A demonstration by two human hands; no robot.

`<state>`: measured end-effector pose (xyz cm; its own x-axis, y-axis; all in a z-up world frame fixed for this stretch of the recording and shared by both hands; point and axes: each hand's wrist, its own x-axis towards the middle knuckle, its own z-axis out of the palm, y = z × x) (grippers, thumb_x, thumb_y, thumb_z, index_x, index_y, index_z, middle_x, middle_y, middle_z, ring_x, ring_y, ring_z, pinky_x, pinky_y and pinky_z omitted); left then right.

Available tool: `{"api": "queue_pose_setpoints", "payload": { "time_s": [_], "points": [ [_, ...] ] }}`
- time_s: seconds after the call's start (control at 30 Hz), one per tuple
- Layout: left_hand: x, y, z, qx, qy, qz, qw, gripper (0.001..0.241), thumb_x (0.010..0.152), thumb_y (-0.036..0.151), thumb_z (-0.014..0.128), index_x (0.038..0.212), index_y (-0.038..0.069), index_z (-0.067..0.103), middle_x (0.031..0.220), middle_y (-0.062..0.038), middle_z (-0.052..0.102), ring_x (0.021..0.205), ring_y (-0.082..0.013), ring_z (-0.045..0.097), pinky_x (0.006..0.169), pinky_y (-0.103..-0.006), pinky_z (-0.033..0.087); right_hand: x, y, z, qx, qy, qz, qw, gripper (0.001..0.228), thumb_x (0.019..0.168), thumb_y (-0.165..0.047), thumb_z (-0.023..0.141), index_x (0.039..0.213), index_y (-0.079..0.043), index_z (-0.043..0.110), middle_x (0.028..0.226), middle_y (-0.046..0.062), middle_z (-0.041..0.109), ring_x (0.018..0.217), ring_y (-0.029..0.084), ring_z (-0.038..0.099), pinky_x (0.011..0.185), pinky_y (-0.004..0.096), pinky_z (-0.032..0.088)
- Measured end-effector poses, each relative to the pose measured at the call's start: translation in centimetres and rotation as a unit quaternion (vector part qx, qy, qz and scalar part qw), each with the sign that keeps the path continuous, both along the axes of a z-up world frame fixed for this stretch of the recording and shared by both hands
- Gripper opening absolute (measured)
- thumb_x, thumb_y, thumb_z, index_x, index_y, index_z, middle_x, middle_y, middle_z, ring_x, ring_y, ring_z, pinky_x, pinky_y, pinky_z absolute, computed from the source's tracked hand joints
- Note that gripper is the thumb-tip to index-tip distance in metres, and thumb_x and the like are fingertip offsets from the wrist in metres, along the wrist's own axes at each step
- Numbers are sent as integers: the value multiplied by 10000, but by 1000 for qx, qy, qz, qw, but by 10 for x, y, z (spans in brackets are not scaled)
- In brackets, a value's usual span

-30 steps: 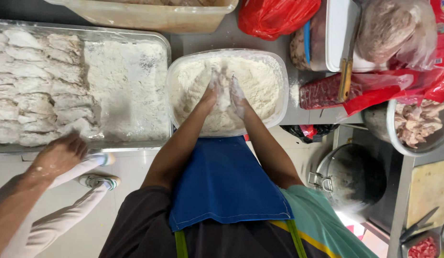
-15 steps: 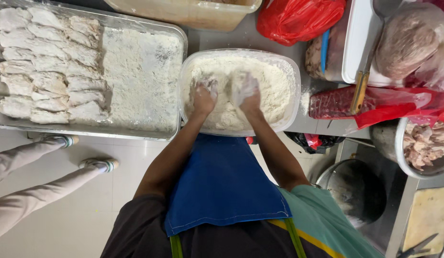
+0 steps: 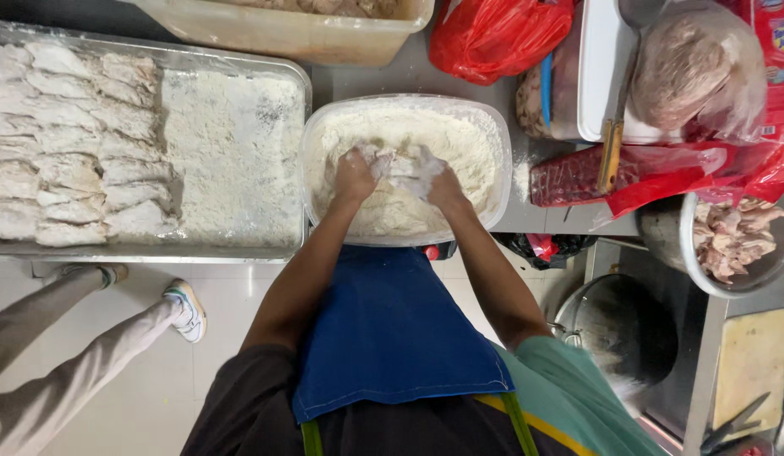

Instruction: The person coats raw chicken pieces in flour by hand. They repeatedly pick up chicken from a container, submerge it in a tub of flour, and place the coated pieces onto a metal tray. A second person is visible working alongside them on the same task.

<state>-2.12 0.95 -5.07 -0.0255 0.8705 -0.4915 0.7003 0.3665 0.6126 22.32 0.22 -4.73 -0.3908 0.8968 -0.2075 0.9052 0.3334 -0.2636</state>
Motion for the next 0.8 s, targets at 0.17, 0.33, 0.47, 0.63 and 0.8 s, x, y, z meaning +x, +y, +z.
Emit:
{"api": "queue_pose_setpoints", "payload": {
  "time_s": [0.17,0.33,0.47,0.63,0.8],
  "points": [
    [-5,-16,-1,19,82,-90,992,718,955,468,585,1462,7,370,1491,-290,425,1337,-461,455,1065,-608,372,12,-17,8,110,-147,68,981,710,812,-463,657,1368,-55,489,1362,184,621,1241,335,581,1068,530,410],
    [20,-8,-32,-39,78,-142,986,620,1036,315,536,1541,-14,391,1471,-317,515,1356,-433,533,1131,-462,452,-56,-5,43,-151,-3,-56,987,676,927,-465,609,1461,-71,480,1122,261,691,1052,406,680,1133,464,435],
    [-11,2,-42,-11,-49,-21,999,842,959,416,633,1527,-85,265,1508,-292,428,1406,-425,456,1149,-411,379,-40,32,57,-90,0,-3,996,455,1007,-399,511,1276,-46,614,1227,253,677,1107,423,644,968,496,513],
    [-5,-7,-38,-88,-108,18,990,845,965,489,582,1528,-52,257,1536,-269,387,1415,-420,400,1155,-430,326,3,27,74,-6,61,-11,998,549,1003,-452,518,1299,0,616,1195,314,674,1073,470,629,927,516,507],
    [17,-21,-21,-160,-168,67,970,860,1012,560,603,1477,-129,381,1518,-337,464,1410,-412,484,1192,-448,359,-42,-2,58,-23,38,-52,998,552,972,-391,534,1367,-7,555,1264,277,647,1112,410,642,929,464,540]
  ]
}}
